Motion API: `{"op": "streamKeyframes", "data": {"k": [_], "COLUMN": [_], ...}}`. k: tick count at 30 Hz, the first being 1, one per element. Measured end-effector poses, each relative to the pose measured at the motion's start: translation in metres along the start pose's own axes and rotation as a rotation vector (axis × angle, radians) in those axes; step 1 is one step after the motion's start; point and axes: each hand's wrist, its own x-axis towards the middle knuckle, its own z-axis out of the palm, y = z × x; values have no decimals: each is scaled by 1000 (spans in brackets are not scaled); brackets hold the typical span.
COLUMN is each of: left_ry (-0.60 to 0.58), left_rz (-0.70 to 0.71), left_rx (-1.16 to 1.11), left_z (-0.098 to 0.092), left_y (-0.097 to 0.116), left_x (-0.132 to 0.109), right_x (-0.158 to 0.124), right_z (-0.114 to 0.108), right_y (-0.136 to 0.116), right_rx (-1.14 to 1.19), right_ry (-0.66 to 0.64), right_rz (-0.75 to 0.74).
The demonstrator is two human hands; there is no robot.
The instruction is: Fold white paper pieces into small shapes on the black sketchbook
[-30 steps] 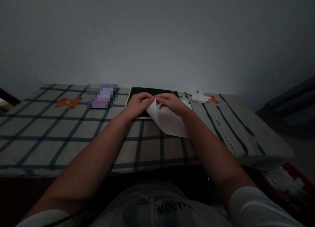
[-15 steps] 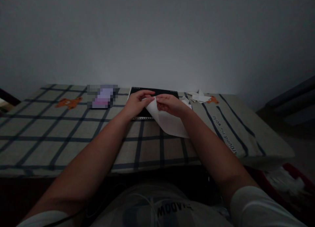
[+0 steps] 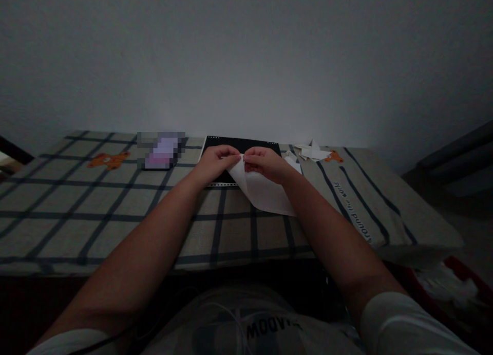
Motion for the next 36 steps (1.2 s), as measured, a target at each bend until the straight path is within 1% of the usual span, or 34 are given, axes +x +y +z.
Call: {"op": "streamKeyframes", "data": {"k": [5,10,17,21,30,36], "left_ry": [-11,-26,-11,-39,-95,-105], "left_rz": [16,9,-11,-28,-12,-21], "left_rx": [26,22,-11,-2,26,57], "left_z": [-1,-1,-1,-1,-2,-2], "left_y": [0,-4,-9,-6,0,-2], "left_x": [0,2,3,2,1,2], "right_x": [1,0,-2,-1,-2,-1], "right_z": [3,6,7,7,3,3], "right_y": [1,-2,-5,-3,-1,2], "right_rx": [-34,-58,-61,-64,-117,-186], "right_ry": [32,48,61,45,8,2], "right_rz": [-30,-57,-37,-29,-40,-97]}}
